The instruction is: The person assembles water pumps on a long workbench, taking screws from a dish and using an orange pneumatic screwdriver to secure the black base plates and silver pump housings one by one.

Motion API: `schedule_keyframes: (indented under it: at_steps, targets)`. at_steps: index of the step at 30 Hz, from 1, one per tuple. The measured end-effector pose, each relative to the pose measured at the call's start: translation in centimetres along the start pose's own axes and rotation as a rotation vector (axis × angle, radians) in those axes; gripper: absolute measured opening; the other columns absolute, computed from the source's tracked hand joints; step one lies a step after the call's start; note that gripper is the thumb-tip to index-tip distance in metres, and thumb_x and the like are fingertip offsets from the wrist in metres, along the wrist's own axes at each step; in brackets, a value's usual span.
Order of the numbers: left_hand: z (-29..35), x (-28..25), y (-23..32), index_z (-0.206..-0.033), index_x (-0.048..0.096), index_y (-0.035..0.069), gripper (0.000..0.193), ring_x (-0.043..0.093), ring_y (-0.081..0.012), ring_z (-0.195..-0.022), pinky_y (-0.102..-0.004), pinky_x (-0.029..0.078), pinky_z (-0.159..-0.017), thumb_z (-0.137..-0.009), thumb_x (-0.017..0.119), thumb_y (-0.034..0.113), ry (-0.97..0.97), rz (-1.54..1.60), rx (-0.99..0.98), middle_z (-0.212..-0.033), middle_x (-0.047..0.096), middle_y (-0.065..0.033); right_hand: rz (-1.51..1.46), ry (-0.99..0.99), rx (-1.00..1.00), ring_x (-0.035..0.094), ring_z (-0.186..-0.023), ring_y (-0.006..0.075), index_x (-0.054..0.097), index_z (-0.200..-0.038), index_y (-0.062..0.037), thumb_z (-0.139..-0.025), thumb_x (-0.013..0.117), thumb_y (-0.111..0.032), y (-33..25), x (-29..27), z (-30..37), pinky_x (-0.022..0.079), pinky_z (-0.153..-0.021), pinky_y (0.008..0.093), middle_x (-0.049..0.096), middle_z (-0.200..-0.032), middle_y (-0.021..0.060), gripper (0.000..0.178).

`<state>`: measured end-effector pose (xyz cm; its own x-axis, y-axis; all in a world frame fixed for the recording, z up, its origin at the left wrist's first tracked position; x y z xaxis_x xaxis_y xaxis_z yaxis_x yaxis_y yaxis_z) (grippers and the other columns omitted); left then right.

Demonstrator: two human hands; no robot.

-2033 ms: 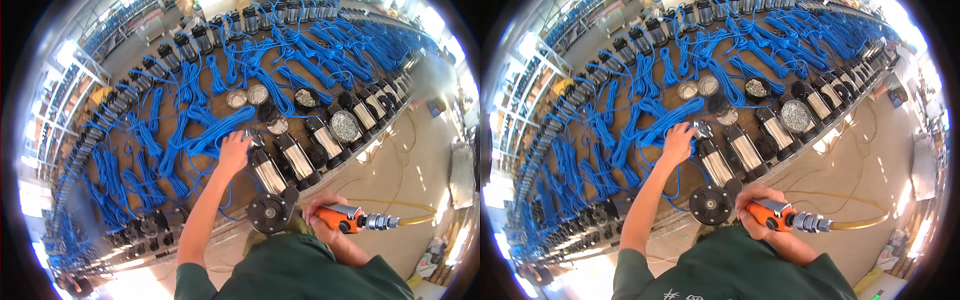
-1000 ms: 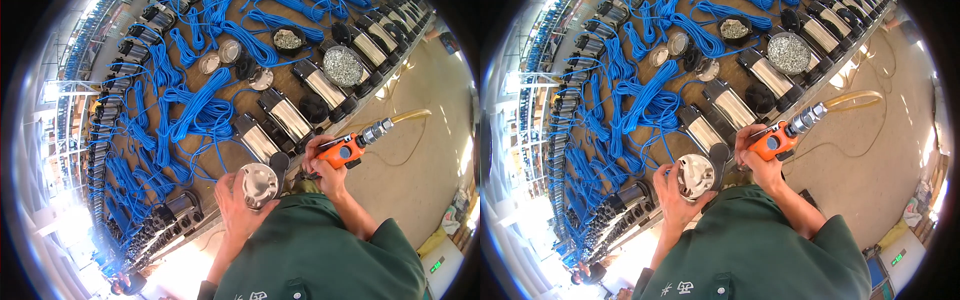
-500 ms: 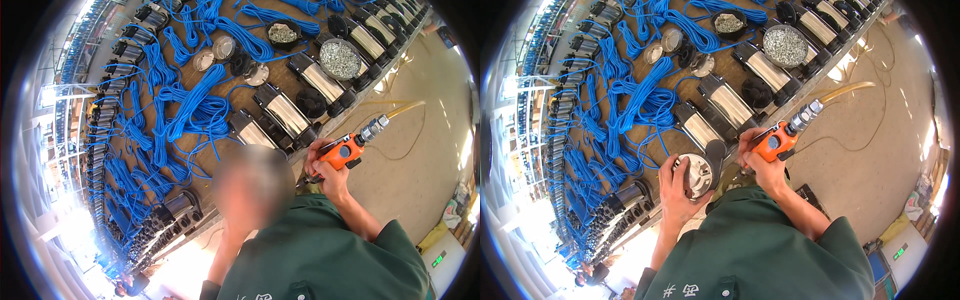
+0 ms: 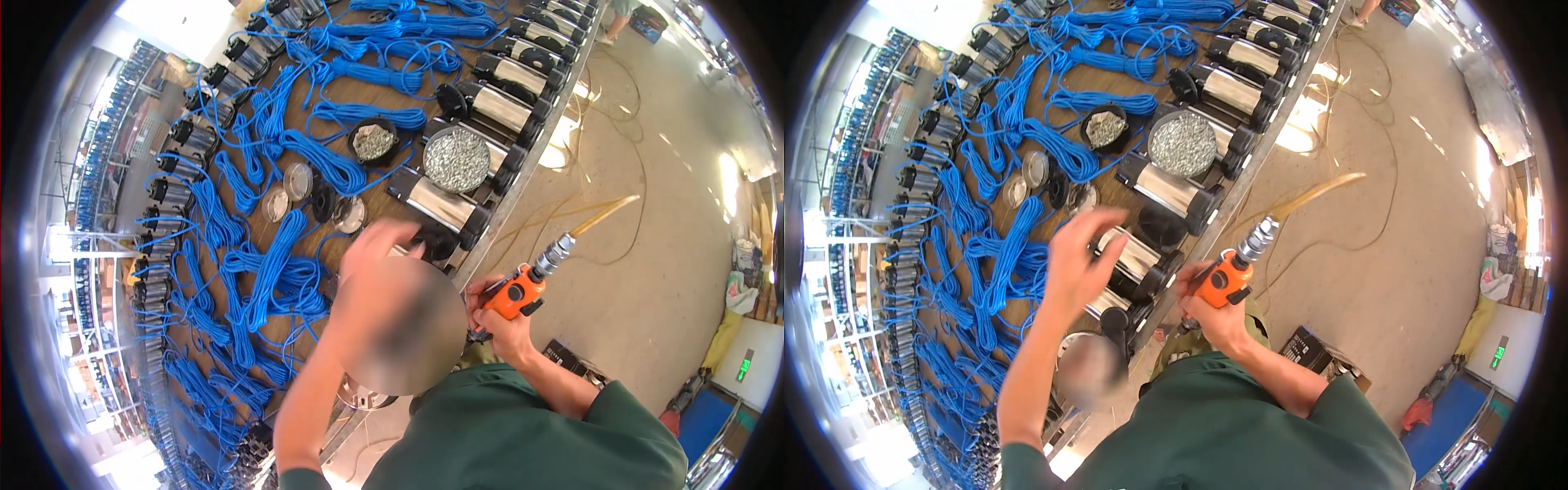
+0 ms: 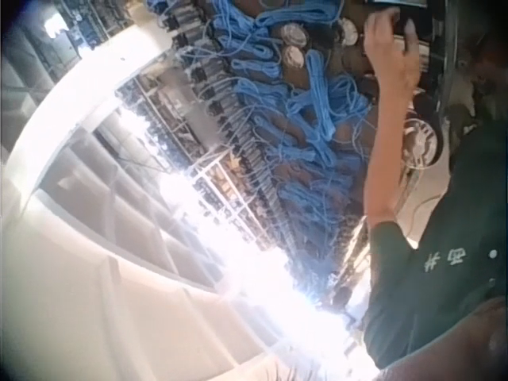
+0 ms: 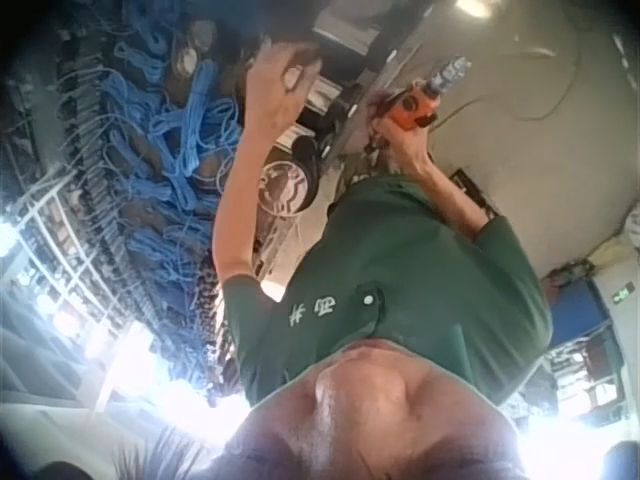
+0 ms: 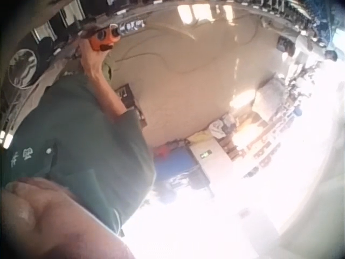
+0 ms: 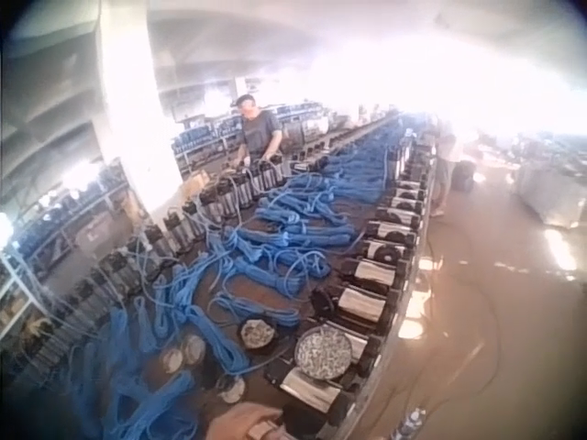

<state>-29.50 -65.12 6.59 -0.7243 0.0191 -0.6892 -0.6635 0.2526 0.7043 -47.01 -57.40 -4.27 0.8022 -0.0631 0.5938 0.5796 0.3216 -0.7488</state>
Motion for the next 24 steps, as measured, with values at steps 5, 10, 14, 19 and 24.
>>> schedule_keyframes:
  at_steps: [5, 10, 14, 19, 24]
  targets:
    - [-13.3, 10.9, -5.2, -0.096, 0.065, 0.002, 0.025, 0.061, -0.0374, -0.089, -0.0415, 0.051, -0.077, -0.071, 0.060, 0.001, -0.063, -0.276, 0.263, -0.094, 0.062, -0.0162, -0.066, 0.088, -0.009, 0.058, -0.068, 0.0184, 0.055, -0.105, 0.0004, -0.073, 0.057, 0.008, -1.2, -3.8, 1.1, 0.048, -0.060, 0.0305, 0.057, -0.087, 0.0089, 0.033]
    - [-20.5, 5.6, -19.4, -0.089, 0.068, 0.006, 0.019, 0.062, -0.0403, -0.089, -0.0484, 0.050, -0.078, -0.075, 0.055, 0.006, 0.094, -0.438, -0.173, -0.092, 0.066, -0.0211, -0.080, 0.308, -0.017, 0.054, -0.060, 0.0176, 0.052, -0.108, -0.0020, -0.072, 0.056, 0.006, -2.2, -9.6, 2.8, 0.048, -0.061, 0.0336, 0.057, -0.086, 0.0103, 0.037]
    - [-21.5, 6.8, -28.5, -0.101, 0.070, 0.011, 0.032, 0.063, -0.0388, -0.096, -0.0451, 0.052, -0.084, -0.069, 0.066, 0.011, -0.231, -0.620, -0.124, -0.099, 0.067, -0.0208, -0.055, 0.371, -0.050, 0.053, -0.062, 0.0178, 0.051, -0.107, -0.0019, -0.072, 0.056, 0.004, -3.4, -12.3, 2.0, 0.048, -0.059, 0.0312, 0.054, -0.088, 0.0101, 0.036]
    - [-22.5, 9.2, -31.2, -0.103, 0.070, 0.009, 0.040, 0.065, -0.0372, -0.094, -0.0400, 0.052, -0.084, -0.064, 0.072, 0.014, -0.237, -0.550, -0.210, -0.099, 0.067, -0.0205, -0.023, 0.391, -0.102, 0.053, -0.061, 0.0190, 0.049, -0.105, -0.0023, -0.070, 0.054, 0.005, -5.2, -13.8, 0.2, 0.047, -0.056, 0.0303, 0.053, -0.085, 0.0107, 0.036]
    - [-21.5, 8.8, -33.2, -0.094, 0.067, -0.004, 0.021, 0.068, -0.0309, -0.078, -0.0356, 0.056, -0.070, -0.075, 0.060, -0.004, -0.011, 0.147, -0.728, -0.083, 0.069, -0.0167, -0.003, 0.421, -0.111, 0.052, -0.061, 0.0184, 0.050, -0.103, -0.0011, -0.070, 0.054, 0.002, -5.5, -14.4, -1.2, 0.047, -0.056, 0.0300, 0.053, -0.084, 0.0104, 0.034]
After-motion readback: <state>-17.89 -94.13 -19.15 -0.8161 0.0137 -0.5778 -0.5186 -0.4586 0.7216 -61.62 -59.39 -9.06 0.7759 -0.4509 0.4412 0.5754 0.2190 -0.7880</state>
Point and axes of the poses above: each hand's wrist, its own z-axis away from the middle knuckle, its own x-axis out of the palm, y = z × x, the point moved 8 cm from there along -z, towards the middle knuckle
